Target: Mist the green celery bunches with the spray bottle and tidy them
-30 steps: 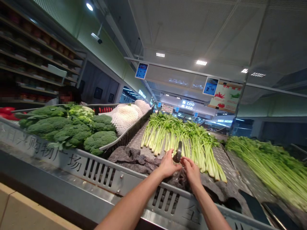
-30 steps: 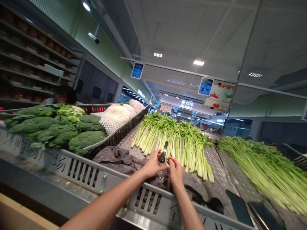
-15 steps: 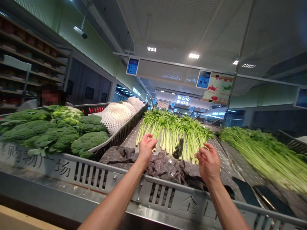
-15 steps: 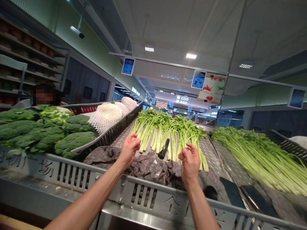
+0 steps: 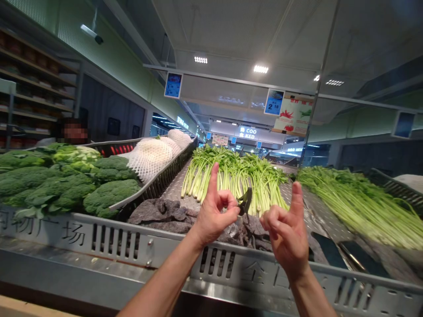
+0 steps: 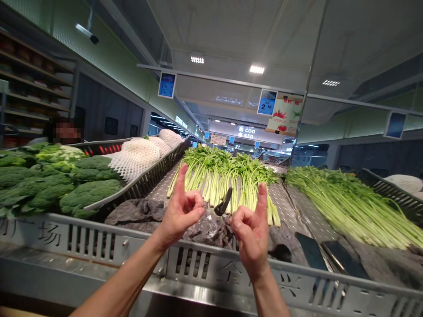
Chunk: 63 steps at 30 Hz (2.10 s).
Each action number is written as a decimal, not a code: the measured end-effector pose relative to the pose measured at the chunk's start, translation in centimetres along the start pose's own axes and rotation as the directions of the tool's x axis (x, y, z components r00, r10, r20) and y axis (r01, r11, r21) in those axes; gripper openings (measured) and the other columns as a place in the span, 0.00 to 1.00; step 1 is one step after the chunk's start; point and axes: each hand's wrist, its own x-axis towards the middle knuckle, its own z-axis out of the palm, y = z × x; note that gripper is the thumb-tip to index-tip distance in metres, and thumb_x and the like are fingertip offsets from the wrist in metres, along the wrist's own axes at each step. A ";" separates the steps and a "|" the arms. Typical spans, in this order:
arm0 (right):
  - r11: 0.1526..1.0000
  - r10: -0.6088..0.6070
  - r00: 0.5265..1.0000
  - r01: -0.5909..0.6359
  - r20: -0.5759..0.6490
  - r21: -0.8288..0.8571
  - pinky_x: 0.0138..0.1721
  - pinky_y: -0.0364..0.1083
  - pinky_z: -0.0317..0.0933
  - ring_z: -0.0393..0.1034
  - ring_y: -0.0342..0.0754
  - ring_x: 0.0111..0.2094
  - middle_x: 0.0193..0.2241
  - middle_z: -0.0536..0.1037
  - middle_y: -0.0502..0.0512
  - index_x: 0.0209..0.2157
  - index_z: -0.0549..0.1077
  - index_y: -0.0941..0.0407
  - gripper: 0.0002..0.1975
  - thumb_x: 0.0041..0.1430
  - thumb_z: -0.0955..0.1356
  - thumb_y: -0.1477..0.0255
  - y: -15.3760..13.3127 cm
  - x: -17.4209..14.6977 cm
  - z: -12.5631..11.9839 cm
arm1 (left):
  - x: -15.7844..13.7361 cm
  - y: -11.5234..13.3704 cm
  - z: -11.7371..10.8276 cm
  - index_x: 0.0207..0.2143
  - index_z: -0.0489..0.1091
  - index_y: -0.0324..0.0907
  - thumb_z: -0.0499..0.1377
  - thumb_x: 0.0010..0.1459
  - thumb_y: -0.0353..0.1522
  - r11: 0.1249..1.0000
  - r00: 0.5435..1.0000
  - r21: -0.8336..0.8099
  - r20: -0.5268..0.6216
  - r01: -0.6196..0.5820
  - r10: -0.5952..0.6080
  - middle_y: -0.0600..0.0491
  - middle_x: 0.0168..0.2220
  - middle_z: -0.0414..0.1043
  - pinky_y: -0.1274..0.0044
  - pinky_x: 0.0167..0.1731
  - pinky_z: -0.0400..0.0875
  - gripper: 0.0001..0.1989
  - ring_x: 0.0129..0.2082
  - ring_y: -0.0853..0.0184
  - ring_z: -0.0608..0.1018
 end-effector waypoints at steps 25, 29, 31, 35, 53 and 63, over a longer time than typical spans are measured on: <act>0.954 0.245 0.969 -0.245 0.022 0.172 0.19 0.39 0.50 0.52 0.36 0.15 0.14 0.60 0.44 0.28 0.69 0.54 0.09 0.48 0.65 0.63 0.8 0.5 -2.5 | 0.7 -1.6 -0.6 0.30 0.66 0.37 0.55 0.44 0.47 0.902 0.944 -0.297 -0.008 0.313 -0.330 0.61 0.11 0.57 0.82 0.16 0.51 0.21 0.13 0.78 0.59; 0.782 0.474 0.828 -0.553 0.300 0.289 0.16 0.40 0.47 0.43 0.35 0.10 0.07 0.51 0.43 0.10 0.56 0.57 0.31 0.49 0.52 0.45 -0.6 2.5 -2.7 | 2.1 0.0 -1.1 0.11 0.59 0.38 0.30 0.41 0.61 0.790 0.831 -0.280 0.305 0.545 -0.465 0.59 0.05 0.49 0.81 0.13 0.44 0.39 0.08 0.78 0.53; 0.698 0.537 0.726 -0.669 0.429 0.257 0.15 0.39 0.45 0.40 0.34 0.08 0.06 0.49 0.42 0.09 0.55 0.57 0.33 0.48 0.50 0.43 -0.8 3.3 -2.5 | 2.7 0.4 -1.2 0.11 0.60 0.38 0.28 0.39 0.62 0.769 0.772 -0.199 0.374 0.607 -0.513 0.58 0.06 0.50 0.81 0.12 0.43 0.40 0.07 0.79 0.53; 0.619 0.554 0.608 -0.758 0.569 0.207 0.14 0.38 0.42 0.39 0.33 0.08 0.06 0.48 0.41 0.09 0.53 0.57 0.34 0.46 0.47 0.42 -0.4 3.6 -2.3 | 3.0 0.1 -1.0 0.12 0.61 0.38 0.26 0.39 0.61 0.744 0.714 -0.134 0.433 0.654 -0.550 0.57 0.06 0.53 0.81 0.12 0.40 0.42 0.07 0.79 0.54; 0.583 0.572 0.564 -0.790 0.596 0.188 0.12 0.36 0.39 0.39 0.33 0.07 0.05 0.50 0.42 0.09 0.54 0.58 0.35 0.46 0.46 0.42 0.5 3.7 -3.2 | 3.6 -2.4 -0.3 0.13 0.62 0.37 0.24 0.37 0.61 0.700 0.604 0.022 0.487 0.714 -0.631 0.56 0.07 0.54 0.82 0.10 0.41 0.43 0.06 0.79 0.55; 0.591 0.608 0.563 -0.792 0.559 0.154 0.12 0.36 0.39 0.39 0.32 0.08 0.05 0.50 0.42 0.10 0.54 0.58 0.34 0.46 0.49 0.42 0.6 3.7 -3.6 | 3.8 -3.2 -0.3 0.19 0.66 0.36 0.28 0.41 0.60 0.733 0.655 0.117 0.371 0.671 -0.659 0.57 0.09 0.57 0.82 0.14 0.48 0.42 0.09 0.77 0.57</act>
